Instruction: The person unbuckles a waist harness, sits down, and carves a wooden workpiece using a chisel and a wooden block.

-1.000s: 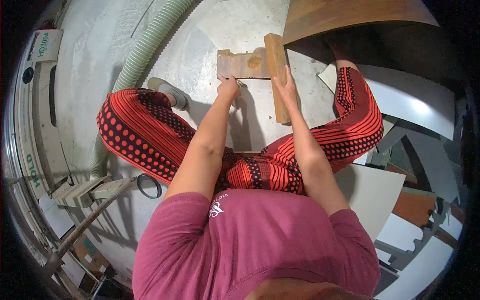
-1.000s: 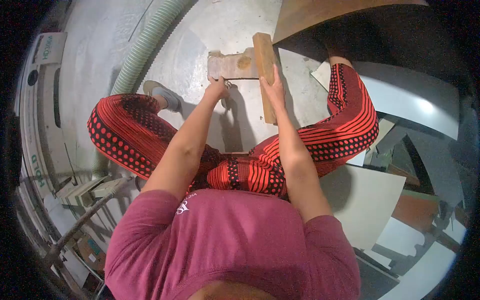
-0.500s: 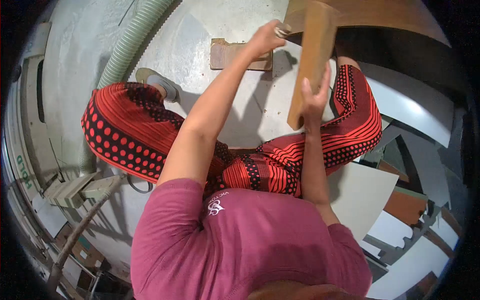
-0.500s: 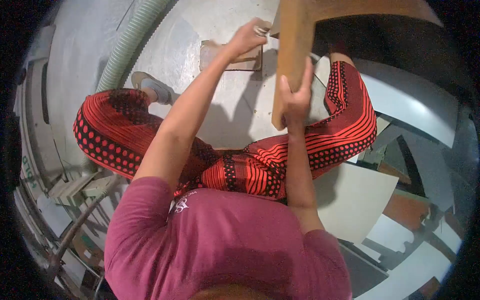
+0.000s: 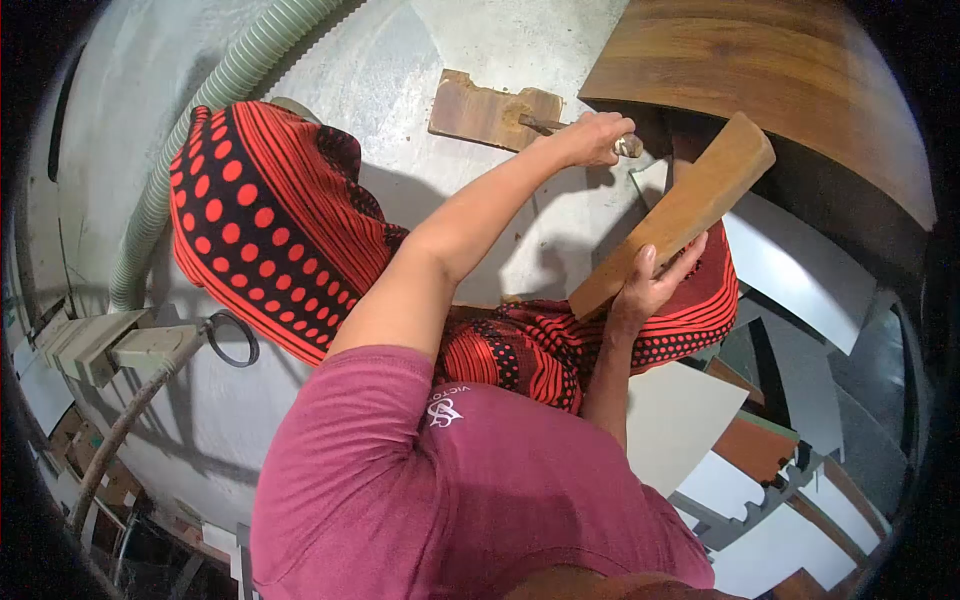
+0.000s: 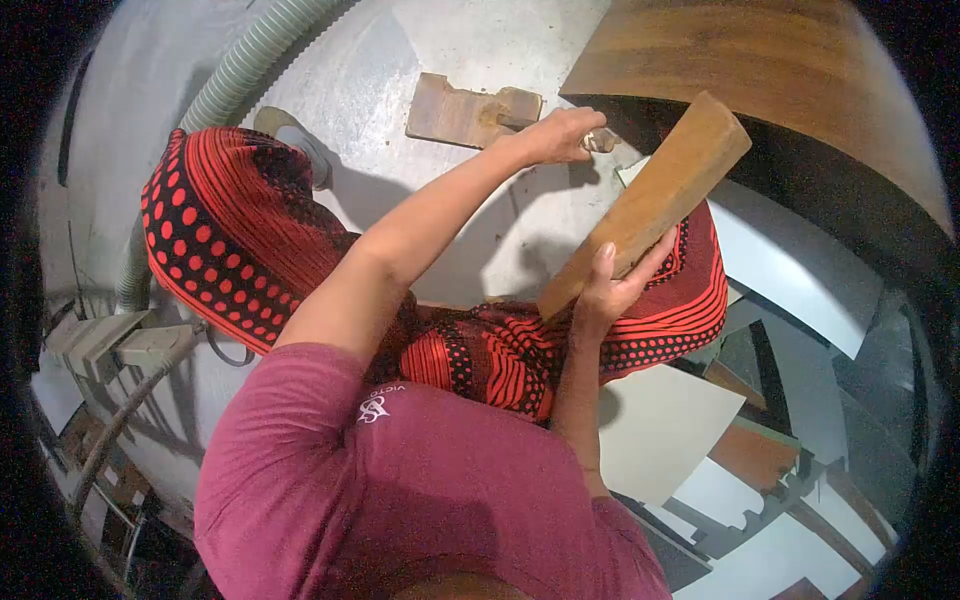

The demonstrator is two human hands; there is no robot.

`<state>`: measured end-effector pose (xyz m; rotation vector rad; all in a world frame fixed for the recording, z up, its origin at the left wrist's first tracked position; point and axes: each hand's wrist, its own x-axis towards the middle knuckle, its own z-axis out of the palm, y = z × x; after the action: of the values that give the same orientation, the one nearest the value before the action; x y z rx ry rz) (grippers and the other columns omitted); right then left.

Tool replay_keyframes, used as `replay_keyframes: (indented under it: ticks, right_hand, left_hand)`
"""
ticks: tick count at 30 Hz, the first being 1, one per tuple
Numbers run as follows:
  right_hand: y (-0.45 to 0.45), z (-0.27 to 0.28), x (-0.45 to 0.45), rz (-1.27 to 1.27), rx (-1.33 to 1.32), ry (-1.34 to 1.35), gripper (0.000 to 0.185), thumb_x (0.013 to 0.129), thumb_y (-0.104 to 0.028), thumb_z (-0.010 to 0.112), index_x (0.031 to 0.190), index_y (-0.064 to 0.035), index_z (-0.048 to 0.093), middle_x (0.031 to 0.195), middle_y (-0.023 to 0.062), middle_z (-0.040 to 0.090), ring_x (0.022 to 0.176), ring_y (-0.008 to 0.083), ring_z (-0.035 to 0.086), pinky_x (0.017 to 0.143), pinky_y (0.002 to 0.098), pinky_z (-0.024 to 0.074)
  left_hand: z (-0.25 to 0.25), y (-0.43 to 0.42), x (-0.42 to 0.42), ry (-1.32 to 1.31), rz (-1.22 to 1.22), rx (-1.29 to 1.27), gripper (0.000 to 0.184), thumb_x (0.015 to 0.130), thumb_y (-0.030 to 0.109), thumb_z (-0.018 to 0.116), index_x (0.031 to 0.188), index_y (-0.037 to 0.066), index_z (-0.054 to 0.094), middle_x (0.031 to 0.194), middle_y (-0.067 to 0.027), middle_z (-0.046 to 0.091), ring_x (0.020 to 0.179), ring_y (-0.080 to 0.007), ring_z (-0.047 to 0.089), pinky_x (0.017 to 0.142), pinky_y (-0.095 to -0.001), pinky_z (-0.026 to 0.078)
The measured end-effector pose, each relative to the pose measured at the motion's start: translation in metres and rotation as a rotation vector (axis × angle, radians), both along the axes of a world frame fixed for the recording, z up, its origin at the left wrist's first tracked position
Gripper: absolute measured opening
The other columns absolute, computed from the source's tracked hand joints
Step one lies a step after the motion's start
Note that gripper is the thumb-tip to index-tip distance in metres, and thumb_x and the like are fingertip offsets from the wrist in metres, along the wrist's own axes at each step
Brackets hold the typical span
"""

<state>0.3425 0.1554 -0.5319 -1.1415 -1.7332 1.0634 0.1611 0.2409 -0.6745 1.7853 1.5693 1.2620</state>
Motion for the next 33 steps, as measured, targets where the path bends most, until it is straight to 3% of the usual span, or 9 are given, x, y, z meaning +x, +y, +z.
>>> replay_keyframes:
  ticks: [9,11,15,18,22,27,31,33]
  right_hand:
    - [-0.004,-0.005,-0.007,-0.037,-0.054,-0.009,0.075,0.085,-0.016,0.057,0.144,0.0023,0.014,0.146,0.0193,0.022,0.134,0.0289,0.023,0.11,0.0395,0.0169]
    - [-0.004,-0.007,-0.005,-0.024,-0.013,-0.057,0.076,0.089,-0.025,0.056,0.144,0.0034,0.012,0.144,0.0176,0.024,0.131,0.028,0.028,0.109,0.0381,0.0207]
    - [-0.007,-0.016,-0.01,-0.044,-0.037,0.02,0.077,0.089,-0.029,0.057,0.144,0.0033,0.013,0.144,0.0175,0.024,0.131,0.0268,0.028,0.108,0.0372,0.0214]
    - [0.003,-0.035,-0.013,0.105,-0.085,-0.263,0.076,0.089,-0.03,0.056,0.144,0.0022,0.014,0.145,0.0168,0.025,0.129,0.0239,0.031,0.107,0.0346,0.0241]
    - [-0.003,-0.025,-0.021,0.009,-0.216,0.019,0.085,0.083,-0.032,0.064,0.144,0.0007,0.014,0.141,0.0171,0.03,0.126,0.0258,0.034,0.105,0.0339,0.0273]
    - [0.005,-0.036,-0.013,0.031,-0.124,0.019,0.078,0.088,-0.029,0.057,0.145,0.0012,0.012,0.143,0.0161,0.027,0.127,0.025,0.033,0.105,0.0333,0.0254]
    - [0.014,-0.038,-0.007,0.072,-0.277,-0.132,0.075,0.088,-0.025,0.055,0.145,0.0016,0.013,0.142,0.0156,0.03,0.124,0.0246,0.036,0.103,0.033,0.0282]
    - [0.013,-0.036,-0.009,-0.032,-0.234,0.084,0.075,0.084,-0.023,0.058,0.143,0.0018,0.019,0.142,0.0184,0.03,0.127,0.0245,0.033,0.105,0.0335,0.0258]
  left_hand:
    - [-0.004,0.002,-0.003,-0.001,-0.022,-0.008,0.045,0.066,0.011,0.07,0.103,0.003,0.047,0.091,-0.0168,0.053,0.09,-0.0366,0.055,0.074,-0.0444,0.045]
    - [-0.005,0.0,-0.002,-0.002,-0.035,-0.018,0.045,0.066,0.011,0.07,0.104,0.003,0.047,0.092,-0.0168,0.053,0.091,-0.0363,0.054,0.075,-0.0446,0.045]
    - [0.0,0.001,-0.008,-0.001,-0.006,-0.019,0.045,0.067,0.013,0.07,0.104,0.002,0.048,0.094,-0.0176,0.054,0.093,-0.0365,0.055,0.077,-0.0441,0.046]
    - [0.002,0.002,-0.009,-0.051,0.012,-0.02,0.043,0.068,0.015,0.07,0.103,0.001,0.049,0.096,-0.0186,0.055,0.094,-0.037,0.055,0.078,-0.0435,0.046]
    - [0.003,0.002,-0.013,-0.052,0.05,-0.008,0.042,0.069,0.019,0.07,0.1,0.0,0.05,0.096,-0.0196,0.056,0.094,-0.0377,0.055,0.079,-0.0432,0.046]
    - [0.001,0.002,-0.007,-0.01,0.063,0.002,0.038,0.069,0.017,0.068,0.098,0.0,0.05,0.093,-0.0198,0.057,0.091,-0.0383,0.056,0.078,-0.0445,0.046]
    - [-0.001,-0.001,-0.007,-0.048,0.088,-0.041,0.038,0.068,0.016,0.067,0.099,0.0,0.05,0.093,-0.0202,0.057,0.093,-0.0384,0.056,0.078,-0.0449,0.046]
    - [0.001,0.0,-0.007,-0.037,0.089,-0.082,0.037,0.069,0.015,0.067,0.099,0.0,0.05,0.094,-0.0204,0.058,0.094,-0.0381,0.056,0.079,-0.0451,0.046]
